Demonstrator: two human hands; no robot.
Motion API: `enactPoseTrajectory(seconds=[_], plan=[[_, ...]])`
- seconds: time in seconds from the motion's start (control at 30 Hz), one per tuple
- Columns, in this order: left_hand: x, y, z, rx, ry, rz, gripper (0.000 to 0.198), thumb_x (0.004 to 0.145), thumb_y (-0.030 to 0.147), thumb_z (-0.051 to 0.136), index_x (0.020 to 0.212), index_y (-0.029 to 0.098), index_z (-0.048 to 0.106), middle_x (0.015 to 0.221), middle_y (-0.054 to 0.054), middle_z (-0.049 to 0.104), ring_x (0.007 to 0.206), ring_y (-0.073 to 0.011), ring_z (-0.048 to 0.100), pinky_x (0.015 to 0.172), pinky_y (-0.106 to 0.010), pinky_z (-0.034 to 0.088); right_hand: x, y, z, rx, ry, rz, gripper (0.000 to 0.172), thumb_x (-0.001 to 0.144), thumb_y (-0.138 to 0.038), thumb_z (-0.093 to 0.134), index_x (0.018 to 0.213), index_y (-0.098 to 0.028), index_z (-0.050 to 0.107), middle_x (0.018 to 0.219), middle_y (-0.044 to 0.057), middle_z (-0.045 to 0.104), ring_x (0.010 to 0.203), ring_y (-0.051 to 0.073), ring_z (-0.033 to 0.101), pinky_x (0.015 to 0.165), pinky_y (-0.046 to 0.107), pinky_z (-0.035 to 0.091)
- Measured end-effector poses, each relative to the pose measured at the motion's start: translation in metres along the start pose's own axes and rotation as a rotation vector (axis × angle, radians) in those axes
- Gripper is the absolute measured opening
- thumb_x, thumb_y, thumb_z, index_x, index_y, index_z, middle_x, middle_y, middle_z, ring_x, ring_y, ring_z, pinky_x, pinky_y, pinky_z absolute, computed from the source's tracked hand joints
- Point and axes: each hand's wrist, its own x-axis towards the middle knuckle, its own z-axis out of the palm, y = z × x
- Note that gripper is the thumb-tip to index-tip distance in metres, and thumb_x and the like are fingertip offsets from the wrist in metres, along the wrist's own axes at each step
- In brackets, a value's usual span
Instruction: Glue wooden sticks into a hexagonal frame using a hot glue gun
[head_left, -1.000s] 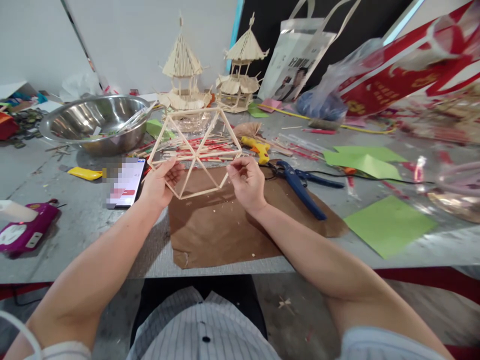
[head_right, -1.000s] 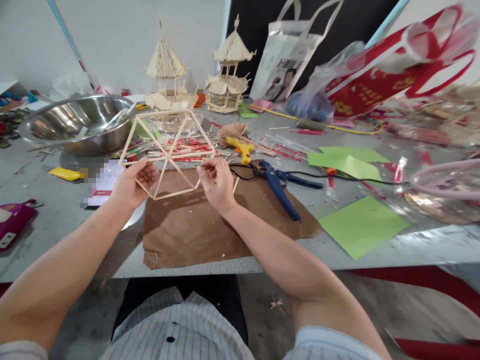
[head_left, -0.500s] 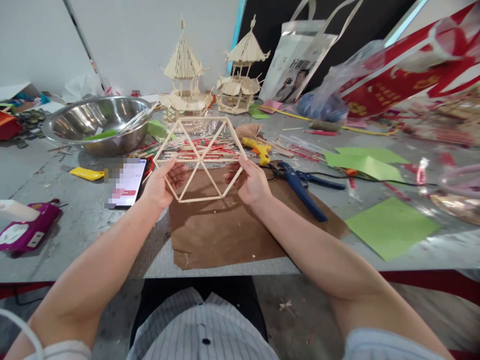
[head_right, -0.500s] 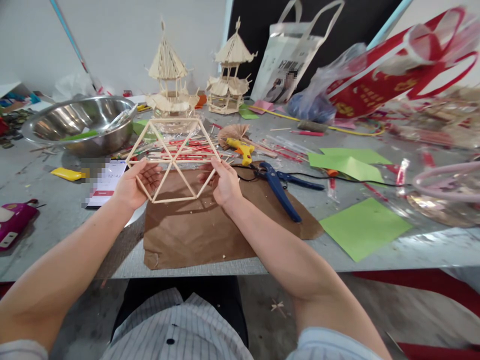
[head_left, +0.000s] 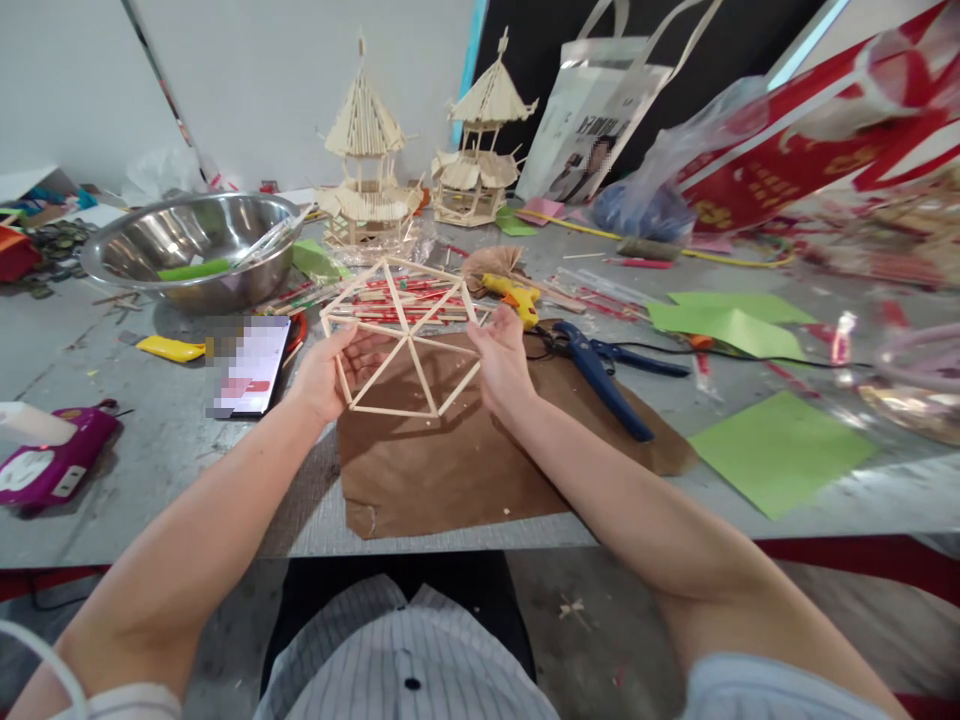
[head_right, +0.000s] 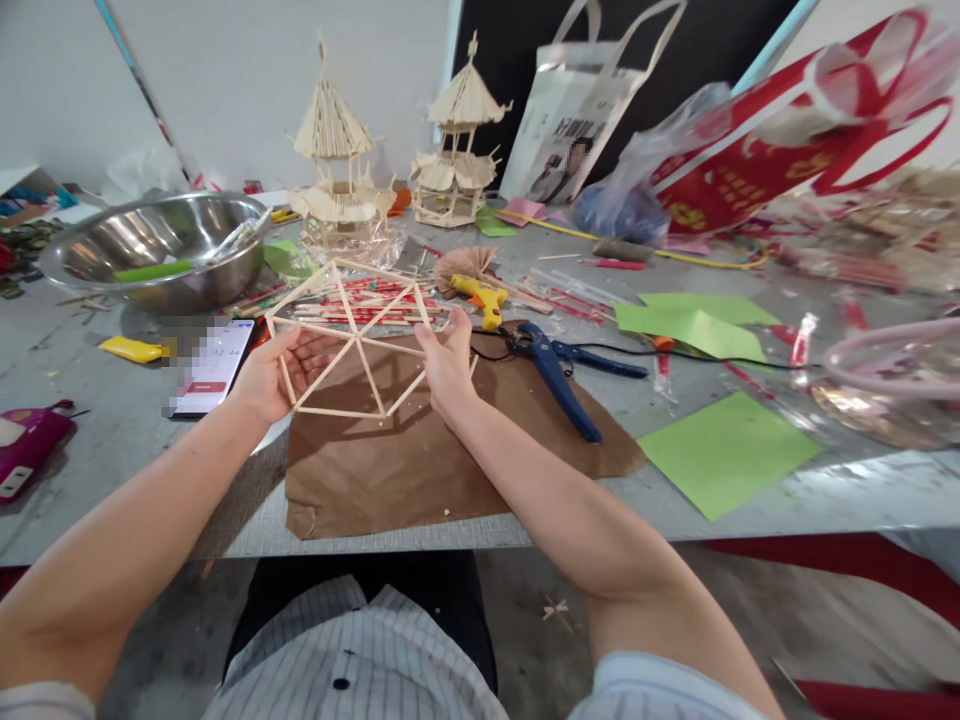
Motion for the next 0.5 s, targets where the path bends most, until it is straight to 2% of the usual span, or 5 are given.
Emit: enactPoseTrajectory(seconds=[0.07, 0.13, 0.2, 0.3, 0.5], plan=[[0.000, 0.000, 0.000, -0.022, 0.012, -0.016, 0.025, 0.083, 0.030, 0.051, 0.085, 0.010, 0.065, 0.082, -0.008, 0.071, 0.069, -0.0132, 0.066, 0.065, -0.024, 0.054, -0.001, -0.006, -0.003, -0.241, 0.034, -0.187, 0.050, 0.076, -0.044, 0.056, 0.119, -0.019, 0.047, 0.133, 0.014, 0.045, 0.128, 0.027, 0.037, 0.104, 0.051, 0.028], [0.000, 0.000, 0.000, -0.034, 0.008, -0.034, 0.026, 0.084, 0.031, 0.050, 0.085, 0.010, 0.065, 0.078, -0.008, 0.071, 0.068, -0.0141, 0.067, 0.065, -0.025, 0.054, -0.005, -0.017, -0.007, -0.430, -0.077, -0.346, 0.038, 0.080, -0.042, 0.052, 0.111, -0.020, 0.055, 0.126, 0.012, 0.053, 0.127, 0.027, 0.037, 0.106, 0.050, 0.024], [0.000, 0.000, 0.000, -0.020, 0.004, -0.064, 0.028, 0.085, 0.031, 0.048, 0.086, 0.009, 0.065, 0.074, -0.008, 0.070, 0.066, -0.0150, 0.067, 0.064, -0.026, 0.055, -0.009, -0.028, -0.008, -0.554, -0.222, -0.412, 0.026, 0.084, -0.039, 0.047, 0.097, -0.021, 0.061, 0.112, 0.009, 0.063, 0.115, 0.026, 0.049, 0.101, 0.049, 0.029], [0.000, 0.000, 0.001, 0.032, 0.020, -0.118, 0.030, 0.086, 0.032, 0.046, 0.091, 0.009, 0.065, 0.069, -0.009, 0.070, 0.063, -0.0166, 0.067, 0.061, -0.027, 0.055, -0.016, -0.036, -0.008, -0.683, -0.360, -0.409, 0.024, 0.085, -0.038, 0.047, 0.085, -0.021, 0.063, 0.098, 0.009, 0.068, 0.101, 0.027, 0.057, 0.091, 0.047, 0.037], [0.000, 0.002, 0.001, 0.067, 0.020, -0.134, 0.033, 0.088, 0.035, 0.044, 0.098, 0.010, 0.063, 0.068, -0.008, 0.070, 0.062, -0.0181, 0.068, 0.056, -0.028, 0.054, -0.016, -0.033, -0.007, -0.650, -0.690, -0.542, 0.027, 0.083, -0.021, 0.045, 0.106, -0.016, 0.060, 0.104, 0.010, 0.067, 0.091, 0.021, 0.061, 0.082, 0.036, 0.045]])
